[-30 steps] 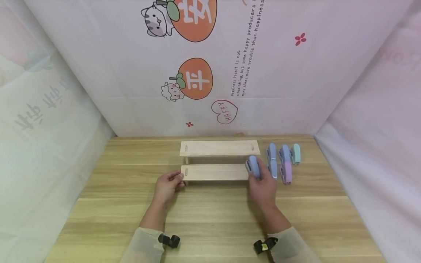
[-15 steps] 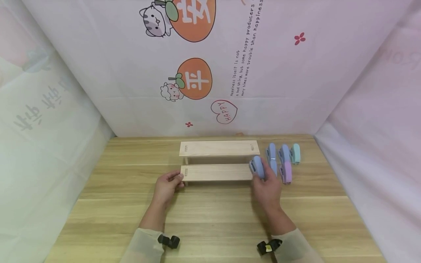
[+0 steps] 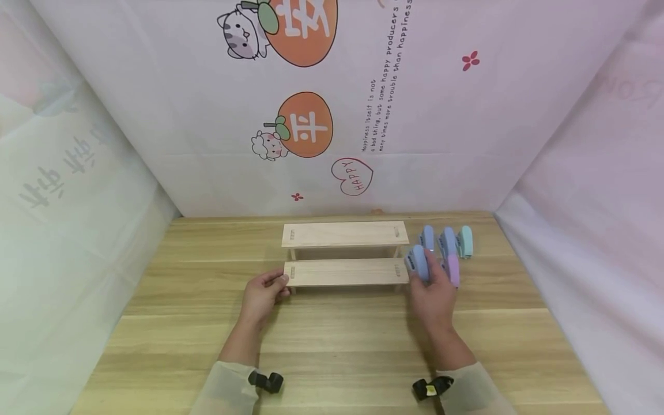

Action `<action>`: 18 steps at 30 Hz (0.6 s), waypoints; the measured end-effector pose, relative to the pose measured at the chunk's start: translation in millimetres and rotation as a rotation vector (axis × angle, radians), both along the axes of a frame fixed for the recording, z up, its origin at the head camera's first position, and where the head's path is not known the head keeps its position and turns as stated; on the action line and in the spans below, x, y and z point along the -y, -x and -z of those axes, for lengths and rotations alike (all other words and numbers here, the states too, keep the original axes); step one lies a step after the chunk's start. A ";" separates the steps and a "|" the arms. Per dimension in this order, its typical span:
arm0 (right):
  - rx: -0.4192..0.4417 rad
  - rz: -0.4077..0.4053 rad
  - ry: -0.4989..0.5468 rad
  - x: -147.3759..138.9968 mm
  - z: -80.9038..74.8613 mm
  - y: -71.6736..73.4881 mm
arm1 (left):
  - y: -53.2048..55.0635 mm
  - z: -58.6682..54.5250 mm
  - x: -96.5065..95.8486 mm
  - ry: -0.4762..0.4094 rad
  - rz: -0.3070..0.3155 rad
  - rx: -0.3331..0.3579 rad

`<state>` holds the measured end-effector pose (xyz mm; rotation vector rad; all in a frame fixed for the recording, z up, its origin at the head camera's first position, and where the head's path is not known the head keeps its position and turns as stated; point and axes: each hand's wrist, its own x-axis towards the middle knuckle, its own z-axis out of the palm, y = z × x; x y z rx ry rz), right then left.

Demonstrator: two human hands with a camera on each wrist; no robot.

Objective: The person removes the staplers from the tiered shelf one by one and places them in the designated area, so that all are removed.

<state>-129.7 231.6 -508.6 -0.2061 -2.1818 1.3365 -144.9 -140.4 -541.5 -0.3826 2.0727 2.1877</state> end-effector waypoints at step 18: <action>0.148 0.081 0.011 -24.5 0.7 -4.7 | -0.3 -0.2 0.4 -0.004 0.004 0.004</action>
